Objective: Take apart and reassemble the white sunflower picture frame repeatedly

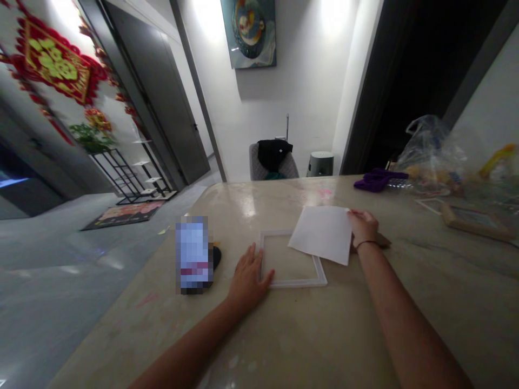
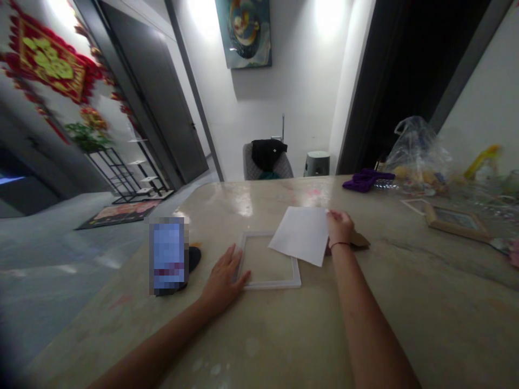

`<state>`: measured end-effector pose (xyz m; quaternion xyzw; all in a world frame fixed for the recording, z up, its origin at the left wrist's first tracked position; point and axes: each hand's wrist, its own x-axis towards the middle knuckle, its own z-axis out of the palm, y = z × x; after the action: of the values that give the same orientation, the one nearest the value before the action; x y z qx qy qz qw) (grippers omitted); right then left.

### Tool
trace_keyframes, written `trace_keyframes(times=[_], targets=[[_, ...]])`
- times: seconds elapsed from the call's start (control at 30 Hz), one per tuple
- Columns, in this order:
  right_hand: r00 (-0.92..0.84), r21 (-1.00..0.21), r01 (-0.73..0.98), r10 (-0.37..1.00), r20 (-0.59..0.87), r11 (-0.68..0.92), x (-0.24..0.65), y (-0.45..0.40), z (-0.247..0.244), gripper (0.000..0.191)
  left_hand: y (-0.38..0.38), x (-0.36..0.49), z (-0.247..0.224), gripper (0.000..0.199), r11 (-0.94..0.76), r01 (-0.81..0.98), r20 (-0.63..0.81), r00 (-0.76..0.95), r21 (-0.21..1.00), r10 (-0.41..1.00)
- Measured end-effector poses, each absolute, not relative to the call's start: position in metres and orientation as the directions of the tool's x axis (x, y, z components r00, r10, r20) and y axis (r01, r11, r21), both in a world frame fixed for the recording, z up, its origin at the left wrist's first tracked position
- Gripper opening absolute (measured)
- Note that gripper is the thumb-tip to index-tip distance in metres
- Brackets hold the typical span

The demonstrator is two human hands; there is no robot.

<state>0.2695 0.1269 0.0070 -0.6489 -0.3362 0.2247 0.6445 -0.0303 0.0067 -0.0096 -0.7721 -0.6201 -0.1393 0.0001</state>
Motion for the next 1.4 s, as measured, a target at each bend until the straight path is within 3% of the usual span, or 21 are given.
trace_keyframes(times=[0.1,0.23,0.3,0.37,0.43,0.5,0.57,0.67,0.77,0.9,1.07,1.4], targets=[[0.681,-0.992,0.124,0.730,0.062,-0.032,0.315,0.117,0.008,0.023,0.003,-0.028,-0.004,0.052,-0.299,0.944,0.240,0.261,0.140,0.935],[0.544,-0.919,0.370,0.834,0.097,-0.135,0.348,0.105,0.003,0.019,0.001,-0.026,0.001,0.049,-0.355,0.922,0.161,0.331,0.152,0.930],[0.523,-0.841,0.517,0.836,0.167,-0.156,0.344,0.104,0.005,0.023,0.000,-0.025,0.003,0.048,-0.341,0.923,0.129,0.321,0.179,0.938],[0.489,-0.678,0.713,0.820,0.298,-0.179,0.324,0.105,0.012,0.037,0.001,-0.026,0.004,0.047,-0.321,0.925,0.115,0.303,0.204,0.946],[0.348,-0.545,0.834,0.849,0.397,-0.088,0.292,0.105,0.022,0.043,0.001,-0.027,0.004,0.047,-0.307,0.926,0.110,0.289,0.221,0.951],[0.053,-0.486,0.856,0.907,0.418,0.175,0.250,0.102,0.027,0.039,0.001,-0.027,0.003,0.047,-0.297,0.928,0.119,0.276,0.227,0.954],[-0.256,-0.463,0.787,0.899,0.354,0.407,0.209,0.095,0.025,0.038,0.002,-0.028,0.002,0.046,-0.285,0.931,0.134,0.260,0.227,0.956],[-0.444,-0.425,0.760,0.871,0.213,0.491,0.161,0.079,0.011,0.050,0.005,-0.029,-0.002,0.045,-0.244,0.942,0.167,0.209,0.231,0.964],[-0.458,-0.378,0.799,0.880,0.124,0.468,0.140,0.066,-0.005,0.067,0.006,-0.030,-0.004,0.045,-0.197,0.953,0.196,0.153,0.229,0.969],[-0.416,-0.373,0.816,0.897,0.151,0.441,0.136,0.064,-0.010,0.067,0.007,-0.030,-0.005,0.052,-0.126,0.970,0.182,0.088,0.206,0.979],[-0.092,-0.389,0.903,0.967,0.236,0.181,0.136,0.070,-0.011,0.061,0.008,-0.031,-0.007,0.054,-0.126,0.968,0.159,0.092,0.219,0.983],[-0.162,-0.388,0.890,0.961,0.223,0.240,0.137,0.069,-0.016,0.060,0.018,-0.043,-0.016,0.059,-0.149,0.848,0.215,0.042,0.509,0.976]])
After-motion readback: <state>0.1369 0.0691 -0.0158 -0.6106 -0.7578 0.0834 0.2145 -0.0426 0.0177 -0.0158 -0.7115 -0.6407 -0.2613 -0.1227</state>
